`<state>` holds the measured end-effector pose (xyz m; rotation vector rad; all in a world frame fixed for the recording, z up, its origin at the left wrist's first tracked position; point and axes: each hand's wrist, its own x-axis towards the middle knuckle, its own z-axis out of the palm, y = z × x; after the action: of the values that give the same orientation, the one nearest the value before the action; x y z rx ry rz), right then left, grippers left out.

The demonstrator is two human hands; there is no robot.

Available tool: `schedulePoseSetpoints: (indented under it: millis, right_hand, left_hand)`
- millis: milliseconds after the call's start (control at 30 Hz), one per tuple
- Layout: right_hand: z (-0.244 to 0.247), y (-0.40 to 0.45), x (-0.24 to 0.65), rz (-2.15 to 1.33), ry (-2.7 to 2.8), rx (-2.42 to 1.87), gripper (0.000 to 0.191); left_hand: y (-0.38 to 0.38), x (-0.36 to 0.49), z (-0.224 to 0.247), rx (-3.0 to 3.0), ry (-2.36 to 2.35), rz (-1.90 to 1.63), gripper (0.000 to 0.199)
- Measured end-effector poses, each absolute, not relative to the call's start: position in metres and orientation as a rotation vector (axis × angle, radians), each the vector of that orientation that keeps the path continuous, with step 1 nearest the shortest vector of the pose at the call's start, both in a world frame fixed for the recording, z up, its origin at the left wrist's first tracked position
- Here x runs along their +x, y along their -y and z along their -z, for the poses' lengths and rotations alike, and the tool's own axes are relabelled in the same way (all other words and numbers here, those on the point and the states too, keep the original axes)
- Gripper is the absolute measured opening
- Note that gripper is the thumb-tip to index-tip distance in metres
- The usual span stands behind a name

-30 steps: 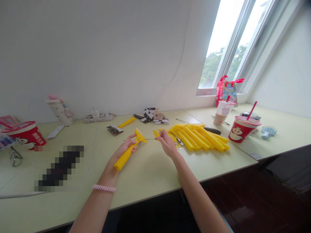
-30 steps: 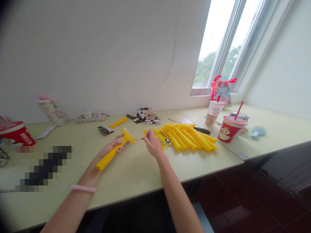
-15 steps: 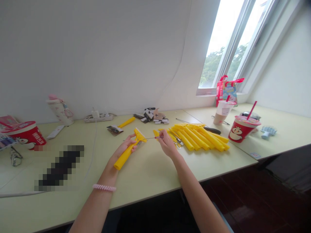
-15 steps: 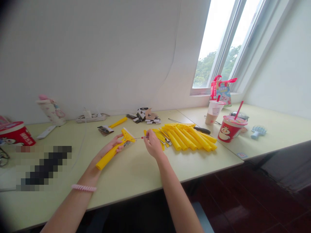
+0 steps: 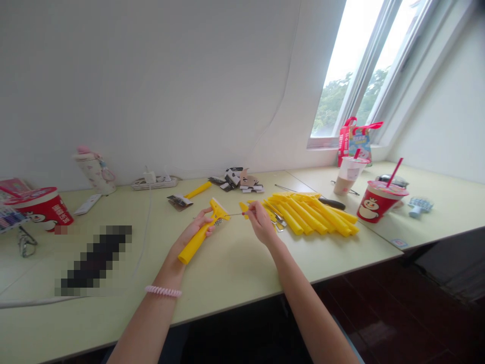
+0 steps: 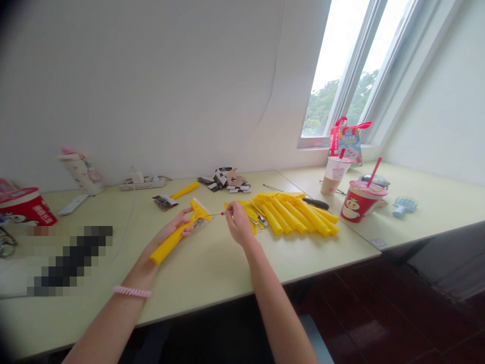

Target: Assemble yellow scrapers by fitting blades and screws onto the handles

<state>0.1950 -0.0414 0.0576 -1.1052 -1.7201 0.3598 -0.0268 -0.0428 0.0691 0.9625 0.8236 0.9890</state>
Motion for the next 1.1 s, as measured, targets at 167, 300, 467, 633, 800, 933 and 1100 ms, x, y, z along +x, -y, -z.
schedulePoseSetpoints:
  millis: [167,300,467,633,800,933,1100]
  right_hand:
    - [-0.0603,0.0432,0.1963,-0.307,1.724,-1.224,0.020]
    - [-0.0582,0.0436,0.1969,-0.386,1.762,-1.212,0.016]
    - [-0.0549,0.0416,0.1954,-0.423,1.772,-1.107,0.010]
    - [-0.0563,0.0411,0.1949,-0.382,1.765,-1.145,0.014]
    - [-0.0557,0.0402,0.1959,-0.368,1.784,-1.188,0.017]
    - [-0.0542,0.0398,0.1961,-0.379,1.798,-1.225,0.021]
    - [-0.0541,0.0406,0.1945,-0.395,1.789,-1.151,0.019]
  left_hand:
    - [0.0413,-0.0278,-0.0654,0.996,-0.788,-0.961,0.064]
    - [0.0395,-0.0295,-0.0635,1.006,-0.787,-0.993,0.064]
    - [0.0390,-0.0305,-0.0654,0.987,-0.808,-1.014,0.063]
    - [0.0406,-0.0286,-0.0652,1.010,-0.829,-0.975,0.062]
    - [0.0393,-0.0279,-0.0619,1.027,-0.851,-0.976,0.064]
    - [0.0377,-0.0280,-0.0611,1.041,-0.849,-0.993,0.061]
    - [0.0394,-0.0292,-0.0666,0.978,-0.824,-1.045,0.061]
